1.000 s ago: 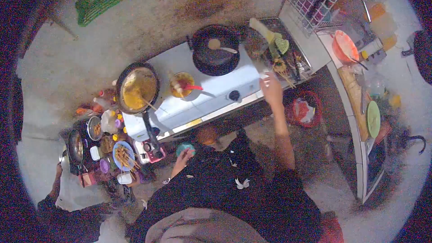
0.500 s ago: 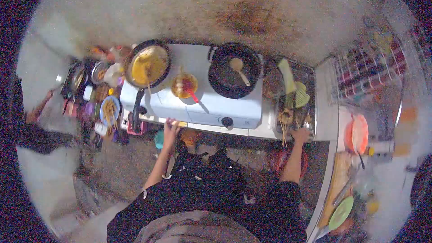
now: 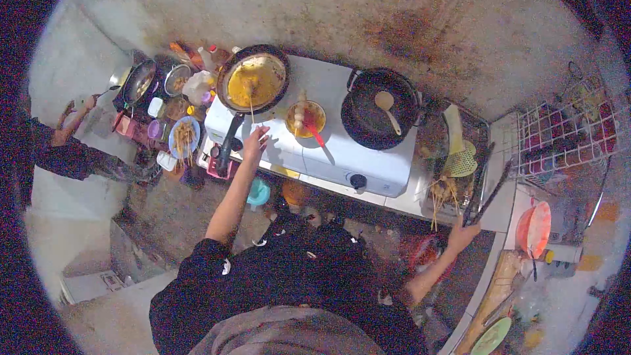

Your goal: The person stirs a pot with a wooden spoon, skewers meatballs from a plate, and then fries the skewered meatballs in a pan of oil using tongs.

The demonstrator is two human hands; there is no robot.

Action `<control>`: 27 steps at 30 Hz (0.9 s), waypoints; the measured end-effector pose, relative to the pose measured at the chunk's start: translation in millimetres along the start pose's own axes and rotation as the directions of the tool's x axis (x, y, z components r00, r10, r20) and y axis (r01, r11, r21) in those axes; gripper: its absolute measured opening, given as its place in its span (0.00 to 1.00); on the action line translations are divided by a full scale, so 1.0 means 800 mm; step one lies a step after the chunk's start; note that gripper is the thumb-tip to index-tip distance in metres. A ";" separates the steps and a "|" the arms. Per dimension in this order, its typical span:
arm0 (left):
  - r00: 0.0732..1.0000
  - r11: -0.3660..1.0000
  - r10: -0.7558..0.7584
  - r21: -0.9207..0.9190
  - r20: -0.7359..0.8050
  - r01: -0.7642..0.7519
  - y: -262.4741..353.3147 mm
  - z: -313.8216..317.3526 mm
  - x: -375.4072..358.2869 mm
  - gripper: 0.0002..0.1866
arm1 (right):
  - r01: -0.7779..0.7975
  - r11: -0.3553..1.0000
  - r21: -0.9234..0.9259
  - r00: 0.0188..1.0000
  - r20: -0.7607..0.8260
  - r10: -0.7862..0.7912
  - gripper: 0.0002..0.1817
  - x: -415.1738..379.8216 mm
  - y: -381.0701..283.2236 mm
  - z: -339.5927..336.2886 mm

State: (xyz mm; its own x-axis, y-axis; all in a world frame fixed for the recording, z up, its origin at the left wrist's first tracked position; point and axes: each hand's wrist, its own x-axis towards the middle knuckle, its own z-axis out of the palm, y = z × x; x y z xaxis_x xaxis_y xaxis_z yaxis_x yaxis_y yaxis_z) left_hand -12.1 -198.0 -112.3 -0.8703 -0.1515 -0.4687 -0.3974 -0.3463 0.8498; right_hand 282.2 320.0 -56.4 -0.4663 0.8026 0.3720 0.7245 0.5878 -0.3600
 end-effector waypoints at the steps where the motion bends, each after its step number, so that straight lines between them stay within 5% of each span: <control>1: 1.000 1.000 0.001 0.022 0.030 -0.002 0.000 -0.004 0.007 0.18 | -0.007 1.000 0.005 1.000 -0.001 0.007 0.37 -0.009 -0.017 -0.016; 4: 0.998 0.999 0.028 -0.024 0.054 -0.026 0.013 -0.007 0.011 0.15 | -0.020 0.958 0.288 0.999 0.048 0.007 0.32 -0.034 -0.072 -0.052; 6: 0.985 0.979 -0.092 -0.168 0.146 0.116 0.007 -0.025 0.023 0.17 | 0.070 0.888 0.454 0.973 0.167 -0.162 0.31 -0.053 -0.139 -0.070; 7: 0.967 0.962 -0.187 -0.170 0.173 0.216 0.017 -0.027 0.012 0.19 | -0.102 0.767 0.633 0.946 0.300 -0.121 0.34 -0.061 -0.171 -0.071; 8: 0.939 0.935 -0.278 -0.169 0.200 0.313 0.029 -0.025 -0.006 0.22 | 0.008 0.815 0.580 0.948 0.255 -0.191 0.34 -0.073 -0.221 -0.086; 11: 0.919 0.945 -0.307 -0.037 0.248 0.326 0.040 -0.035 -0.015 0.28 | -0.187 0.545 0.817 0.854 0.410 -0.320 0.30 -0.106 -0.278 -0.046; 12: 0.927 0.958 -0.264 -0.036 0.267 0.283 0.037 -0.040 -0.009 0.28 | -0.152 0.668 0.729 0.813 0.476 -0.335 0.28 -0.118 -0.296 -0.028; 13: 0.925 0.958 -0.266 -0.031 0.270 0.284 0.036 -0.043 -0.001 0.28 | -0.518 0.618 0.591 0.639 0.748 -0.180 0.27 -0.129 -0.364 -0.071; 14: 0.912 0.936 -0.305 -0.088 0.276 0.340 0.037 -0.043 0.009 0.27 | -0.307 0.567 0.764 0.705 0.583 -0.404 0.24 -0.143 -0.365 -0.030; 15: 0.896 0.908 -0.340 -0.147 0.286 0.391 0.040 -0.041 0.017 0.27 | -0.388 0.574 0.721 0.630 0.662 -0.405 0.24 -0.154 -0.400 -0.039; 16: 0.893 0.903 -0.347 -0.156 0.286 0.401 0.044 -0.039 0.014 0.27 | -0.246 0.548 0.799 0.653 0.554 -0.516 0.24 -0.167 -0.425 -0.033; 18: 0.882 0.890 -0.369 -0.160 0.294 0.426 0.062 -0.030 -0.009 0.25 | -0.132 0.643 0.754 0.581 0.584 -0.567 0.24 -0.185 -0.462 -0.012; 27: 0.944 0.983 -0.120 -0.097 0.309 0.157 0.064 -0.031 0.024 0.13 | 0.183 0.889 0.420 0.507 0.735 -0.451 0.31 -0.189 -0.564 0.005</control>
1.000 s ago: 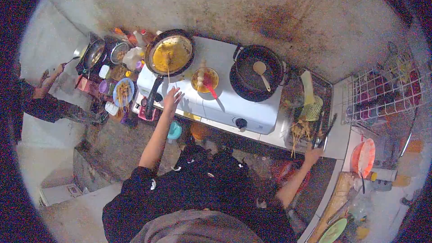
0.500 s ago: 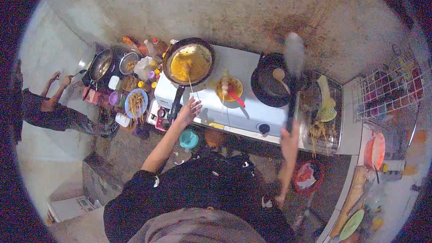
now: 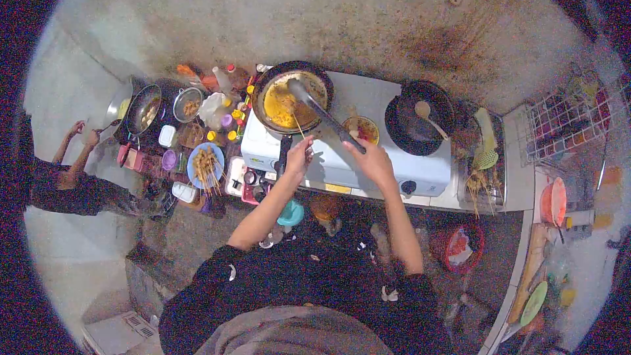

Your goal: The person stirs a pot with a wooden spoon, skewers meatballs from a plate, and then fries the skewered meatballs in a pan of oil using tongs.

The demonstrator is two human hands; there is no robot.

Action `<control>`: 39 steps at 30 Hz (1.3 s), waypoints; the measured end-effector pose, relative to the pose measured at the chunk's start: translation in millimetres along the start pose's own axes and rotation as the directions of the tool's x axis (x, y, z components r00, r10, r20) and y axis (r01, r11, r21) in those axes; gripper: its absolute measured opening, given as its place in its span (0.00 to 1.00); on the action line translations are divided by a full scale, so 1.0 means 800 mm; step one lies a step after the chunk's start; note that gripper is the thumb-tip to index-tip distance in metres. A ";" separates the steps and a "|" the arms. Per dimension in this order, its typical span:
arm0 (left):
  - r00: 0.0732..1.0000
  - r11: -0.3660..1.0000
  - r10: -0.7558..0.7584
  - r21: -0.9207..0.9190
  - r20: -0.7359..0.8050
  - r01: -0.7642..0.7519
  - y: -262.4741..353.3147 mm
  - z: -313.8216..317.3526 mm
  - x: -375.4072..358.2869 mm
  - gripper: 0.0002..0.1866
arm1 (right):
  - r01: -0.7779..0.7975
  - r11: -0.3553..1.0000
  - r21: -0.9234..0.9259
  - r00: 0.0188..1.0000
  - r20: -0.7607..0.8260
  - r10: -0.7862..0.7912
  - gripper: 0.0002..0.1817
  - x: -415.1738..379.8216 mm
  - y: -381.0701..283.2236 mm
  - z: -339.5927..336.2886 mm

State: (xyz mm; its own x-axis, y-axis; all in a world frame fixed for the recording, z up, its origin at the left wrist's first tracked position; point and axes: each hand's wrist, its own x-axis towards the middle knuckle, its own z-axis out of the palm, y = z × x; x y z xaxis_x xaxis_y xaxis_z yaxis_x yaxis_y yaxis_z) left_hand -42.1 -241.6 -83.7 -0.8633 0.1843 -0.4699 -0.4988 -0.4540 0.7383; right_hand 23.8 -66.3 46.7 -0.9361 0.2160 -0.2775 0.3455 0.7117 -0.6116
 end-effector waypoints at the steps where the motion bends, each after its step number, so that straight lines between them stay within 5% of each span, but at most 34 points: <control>1: 1.000 1.000 -0.005 0.001 -0.001 0.005 0.008 -0.002 -0.005 0.13 | -0.024 1.000 0.003 1.000 0.007 0.024 0.32 0.004 -0.004 -0.003; 9: 0.997 0.949 -0.020 0.315 0.079 -0.006 0.074 -0.079 -0.008 0.12 | 0.059 0.983 -0.174 0.995 0.086 -0.044 0.33 0.061 -0.031 -0.007; 17: 0.972 0.829 0.209 0.546 -0.108 -0.118 0.081 -0.117 -0.016 0.11 | 0.086 0.986 -0.142 0.992 0.099 -0.072 0.37 0.082 -0.015 0.031; 19: 0.963 0.848 0.242 0.508 -0.120 -0.150 0.076 -0.116 -0.015 0.11 | 0.066 0.994 -0.087 0.985 0.164 -0.051 0.38 0.089 -0.008 0.040; 21: 0.954 0.865 0.270 0.469 -0.132 -0.180 0.072 -0.112 -0.015 0.12 | 0.023 0.997 -0.068 0.999 0.030 -0.021 0.38 0.088 -0.008 0.045; 24: 0.959 0.910 0.220 0.393 -0.180 -0.135 0.066 -0.109 -0.016 0.12 | 0.042 0.994 -0.100 0.999 0.035 -0.039 0.38 0.077 -0.021 0.035; 28: 0.938 0.856 0.249 0.508 -0.239 -0.098 0.061 -0.107 -0.016 0.11 | -0.006 0.999 -0.050 0.988 0.154 0.014 0.37 0.084 -0.024 0.035; 34: 0.951 0.879 0.225 0.466 -0.212 -0.104 0.059 -0.114 -0.016 0.11 | 0.070 0.993 -0.096 0.997 -0.020 -0.073 0.34 0.075 -0.018 0.041; 37: 0.951 0.873 0.241 0.472 -0.193 -0.125 0.059 -0.114 -0.011 0.10 | 0.008 0.999 0.033 0.993 0.116 -0.012 0.33 0.074 -0.020 0.041; 39: 0.951 0.875 0.237 0.470 -0.200 -0.119 0.056 -0.116 -0.010 0.10 | 0.063 0.998 0.014 0.996 -0.064 -0.062 0.33 0.070 -0.023 0.043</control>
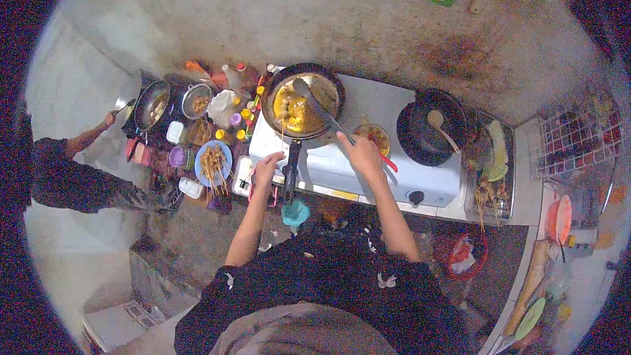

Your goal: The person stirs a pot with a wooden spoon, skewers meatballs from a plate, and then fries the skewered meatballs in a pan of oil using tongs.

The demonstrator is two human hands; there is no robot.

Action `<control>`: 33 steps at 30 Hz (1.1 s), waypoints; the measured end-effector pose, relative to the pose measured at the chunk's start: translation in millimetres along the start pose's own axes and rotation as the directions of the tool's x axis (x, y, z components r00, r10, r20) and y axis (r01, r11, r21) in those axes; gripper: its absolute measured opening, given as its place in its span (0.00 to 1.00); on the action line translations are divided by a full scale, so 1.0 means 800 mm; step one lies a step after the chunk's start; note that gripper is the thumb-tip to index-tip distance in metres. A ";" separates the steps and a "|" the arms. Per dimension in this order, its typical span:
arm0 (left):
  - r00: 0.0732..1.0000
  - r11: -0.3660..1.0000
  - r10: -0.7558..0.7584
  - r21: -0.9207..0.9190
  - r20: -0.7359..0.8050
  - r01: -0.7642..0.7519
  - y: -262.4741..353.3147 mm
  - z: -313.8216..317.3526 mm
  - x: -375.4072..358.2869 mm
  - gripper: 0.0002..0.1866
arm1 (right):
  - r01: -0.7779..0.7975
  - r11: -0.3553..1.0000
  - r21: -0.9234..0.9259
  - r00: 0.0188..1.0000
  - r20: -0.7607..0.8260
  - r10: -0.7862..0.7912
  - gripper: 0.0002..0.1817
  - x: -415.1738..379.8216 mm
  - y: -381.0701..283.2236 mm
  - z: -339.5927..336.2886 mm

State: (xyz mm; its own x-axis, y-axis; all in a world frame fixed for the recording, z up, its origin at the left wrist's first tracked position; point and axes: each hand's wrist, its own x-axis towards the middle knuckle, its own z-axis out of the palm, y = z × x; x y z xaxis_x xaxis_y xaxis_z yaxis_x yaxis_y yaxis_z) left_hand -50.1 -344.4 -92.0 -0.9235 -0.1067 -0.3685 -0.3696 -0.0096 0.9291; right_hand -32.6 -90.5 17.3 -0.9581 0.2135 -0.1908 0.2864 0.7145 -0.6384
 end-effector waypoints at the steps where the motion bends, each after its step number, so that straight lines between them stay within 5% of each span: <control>1: 1.000 0.999 0.023 0.025 0.012 -0.024 -0.002 0.000 0.002 0.11 | 0.005 1.000 -0.004 1.000 0.008 -0.005 0.33 -0.001 -0.003 -0.001; 16: 1.000 0.999 0.025 -0.037 -0.007 -0.025 0.010 0.004 -0.015 0.13 | -0.130 0.991 0.035 0.936 0.334 0.111 0.33 0.014 -0.006 -0.020; 18: 0.999 0.999 0.032 -0.027 -0.006 -0.032 0.006 -0.001 -0.016 0.13 | -0.022 0.998 -0.053 0.988 0.149 0.029 0.32 0.008 -0.007 -0.017; 21: 1.000 1.000 0.027 -0.012 -0.016 -0.027 0.008 0.002 -0.016 0.13 | -0.094 0.995 -0.033 0.939 0.328 0.099 0.32 0.015 -0.004 -0.018; 27: 0.994 0.994 0.108 0.004 -0.014 -0.108 0.003 0.009 -0.018 0.12 | -0.012 0.999 -0.043 0.985 0.174 0.019 0.31 0.013 0.001 -0.012; 31: 0.993 0.993 0.117 0.037 -0.029 -0.116 0.009 0.012 -0.022 0.12 | -0.081 0.997 -0.019 0.947 0.310 0.083 0.30 0.013 -0.001 -0.020; 33: 0.994 0.994 0.107 0.025 -0.018 -0.107 0.009 0.011 -0.024 0.12 | -0.044 0.998 0.048 0.992 0.124 0.038 0.31 0.014 0.010 -0.010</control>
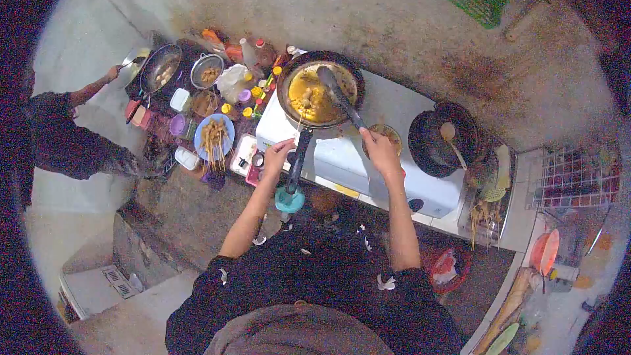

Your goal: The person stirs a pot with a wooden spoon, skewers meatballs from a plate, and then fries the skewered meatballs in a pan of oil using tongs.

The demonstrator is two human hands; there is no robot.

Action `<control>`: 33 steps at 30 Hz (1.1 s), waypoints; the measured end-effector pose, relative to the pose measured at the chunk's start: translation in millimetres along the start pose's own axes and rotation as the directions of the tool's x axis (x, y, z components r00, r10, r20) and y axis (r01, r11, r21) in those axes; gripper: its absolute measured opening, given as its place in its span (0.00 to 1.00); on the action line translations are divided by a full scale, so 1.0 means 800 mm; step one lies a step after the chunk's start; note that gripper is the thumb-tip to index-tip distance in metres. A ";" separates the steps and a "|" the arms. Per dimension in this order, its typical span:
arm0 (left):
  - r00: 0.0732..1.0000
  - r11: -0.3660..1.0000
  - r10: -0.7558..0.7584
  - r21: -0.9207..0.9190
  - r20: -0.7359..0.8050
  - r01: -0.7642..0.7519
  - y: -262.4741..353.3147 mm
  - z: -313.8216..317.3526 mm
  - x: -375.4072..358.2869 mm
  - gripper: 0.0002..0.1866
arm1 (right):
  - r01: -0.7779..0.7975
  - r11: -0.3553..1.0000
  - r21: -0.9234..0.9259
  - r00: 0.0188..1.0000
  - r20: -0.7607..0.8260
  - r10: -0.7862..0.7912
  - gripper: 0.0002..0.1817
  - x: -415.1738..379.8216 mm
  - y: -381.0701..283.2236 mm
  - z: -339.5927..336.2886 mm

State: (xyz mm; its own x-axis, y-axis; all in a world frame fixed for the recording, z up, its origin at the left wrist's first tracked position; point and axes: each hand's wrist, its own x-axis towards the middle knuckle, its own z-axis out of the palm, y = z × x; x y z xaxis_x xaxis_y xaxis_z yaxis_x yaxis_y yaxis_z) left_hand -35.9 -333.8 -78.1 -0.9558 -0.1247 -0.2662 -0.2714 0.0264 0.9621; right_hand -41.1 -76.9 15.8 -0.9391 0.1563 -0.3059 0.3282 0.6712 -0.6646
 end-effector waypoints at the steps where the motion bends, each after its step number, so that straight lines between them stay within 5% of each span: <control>1: 1.000 1.000 -0.010 -0.015 0.008 0.010 -0.001 0.000 -0.001 0.12 | -0.010 1.000 0.003 1.000 -0.006 0.010 0.31 -0.001 0.003 0.000; 4: 1.000 1.000 0.010 0.024 0.002 -0.010 -0.007 -0.001 -0.002 0.12 | -0.057 0.998 -0.004 0.983 0.173 0.056 0.32 -0.009 -0.013 -0.010; 11: 0.999 0.999 0.027 -0.044 -0.024 -0.028 -0.025 0.001 0.003 0.12 | -0.022 0.995 -0.098 0.997 0.078 0.030 0.32 -0.004 0.003 0.008; 14: 0.999 1.000 -0.013 -0.022 -0.044 0.012 -0.014 0.003 -0.001 0.12 | -0.079 0.991 0.112 0.981 0.184 0.058 0.31 -0.014 -0.009 -0.001; 17: 0.998 1.000 -0.005 -0.014 -0.060 0.004 -0.017 0.005 0.001 0.12 | -0.049 0.998 -0.039 0.997 0.052 0.051 0.30 -0.011 0.003 0.006; 20: 0.998 1.000 0.005 0.019 -0.058 -0.004 -0.022 0.005 0.006 0.12 | -0.020 1.000 0.013 0.990 0.138 0.018 0.31 -0.010 0.008 0.007; 23: 0.998 0.999 0.013 0.036 -0.058 -0.011 -0.014 0.006 0.002 0.13 | -0.151 0.986 0.063 0.966 0.222 0.134 0.32 -0.009 0.006 0.006; 25: 0.998 1.000 -0.005 0.030 -0.067 0.007 -0.007 0.007 -0.004 0.13 | -0.057 0.998 -0.038 0.997 0.054 0.059 0.33 -0.012 0.007 0.014; 28: 0.997 1.000 -0.023 0.015 -0.071 0.024 -0.010 0.007 -0.001 0.13 | -0.093 0.994 0.057 0.979 0.186 0.081 0.34 -0.015 0.001 0.010; 33: 0.998 1.000 0.015 -0.001 -0.055 -0.015 -0.015 0.006 0.001 0.13 | -0.053 0.999 0.012 0.994 0.100 0.052 0.33 -0.011 0.003 0.012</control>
State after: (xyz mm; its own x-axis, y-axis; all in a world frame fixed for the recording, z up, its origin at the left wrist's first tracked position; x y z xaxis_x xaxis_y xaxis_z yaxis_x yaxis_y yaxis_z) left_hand -33.9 -329.5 -89.8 -0.9521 -0.1786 -0.2483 -0.2570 0.0271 0.9660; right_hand -30.7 -83.3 10.4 -0.9061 0.1177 -0.4063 0.3788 0.6534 -0.6554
